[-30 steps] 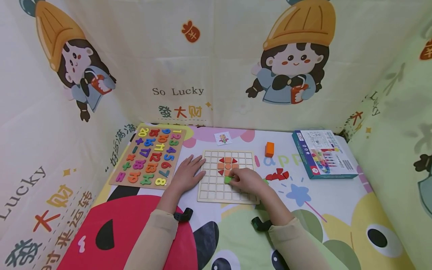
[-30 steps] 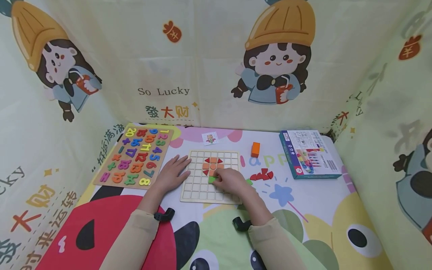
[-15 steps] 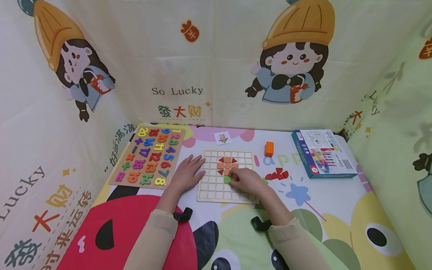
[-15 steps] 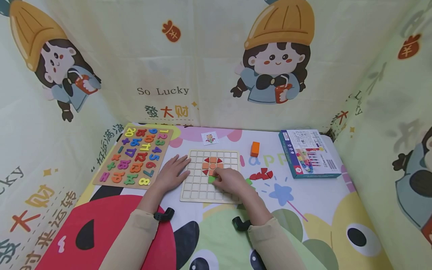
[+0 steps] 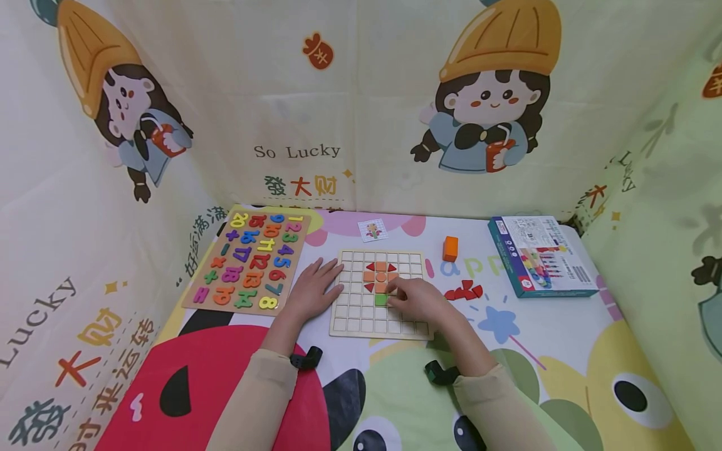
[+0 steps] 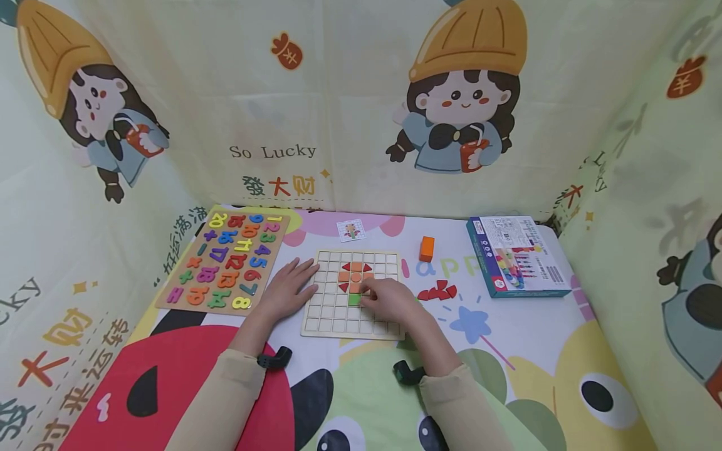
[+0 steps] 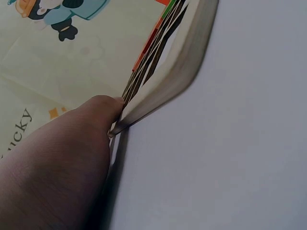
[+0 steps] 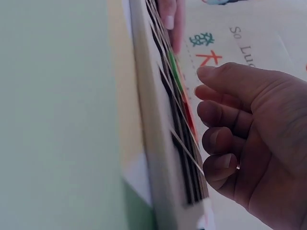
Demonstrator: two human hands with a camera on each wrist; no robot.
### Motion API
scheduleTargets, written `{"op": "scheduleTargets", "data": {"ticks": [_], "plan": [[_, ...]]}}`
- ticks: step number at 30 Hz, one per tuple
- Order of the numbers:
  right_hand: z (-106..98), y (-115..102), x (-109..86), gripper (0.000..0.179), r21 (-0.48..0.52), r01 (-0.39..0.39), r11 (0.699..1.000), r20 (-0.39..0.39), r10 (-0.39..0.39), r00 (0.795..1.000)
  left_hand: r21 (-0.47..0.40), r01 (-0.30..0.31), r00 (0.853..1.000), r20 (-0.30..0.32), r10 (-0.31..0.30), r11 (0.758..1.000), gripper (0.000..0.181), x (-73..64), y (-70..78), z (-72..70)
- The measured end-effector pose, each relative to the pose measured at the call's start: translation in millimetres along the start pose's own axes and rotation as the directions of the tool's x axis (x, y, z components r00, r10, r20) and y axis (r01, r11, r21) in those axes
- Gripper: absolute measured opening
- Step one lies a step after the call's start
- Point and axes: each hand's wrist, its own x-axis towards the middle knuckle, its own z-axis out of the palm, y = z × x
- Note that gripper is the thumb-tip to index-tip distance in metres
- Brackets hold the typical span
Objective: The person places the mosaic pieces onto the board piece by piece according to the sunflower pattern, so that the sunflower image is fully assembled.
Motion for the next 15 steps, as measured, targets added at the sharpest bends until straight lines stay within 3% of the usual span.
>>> {"op": "scheduleTargets", "data": {"ticks": [8,15], "plan": [[-25,19,-11.2,0.027,0.032,-0.042,0.999,0.012,0.041,0.999,0.000,0.005,1.000,0.006,-0.005,1.000,0.062,0.2,0.5,-0.5],[-43,42,-25.6,0.023,0.045,0.003,0.999,-0.006,-0.003,1.000,0.001,0.004,1.000,0.013,-0.004,1.000,0.062,0.9,0.1,0.0]]}}
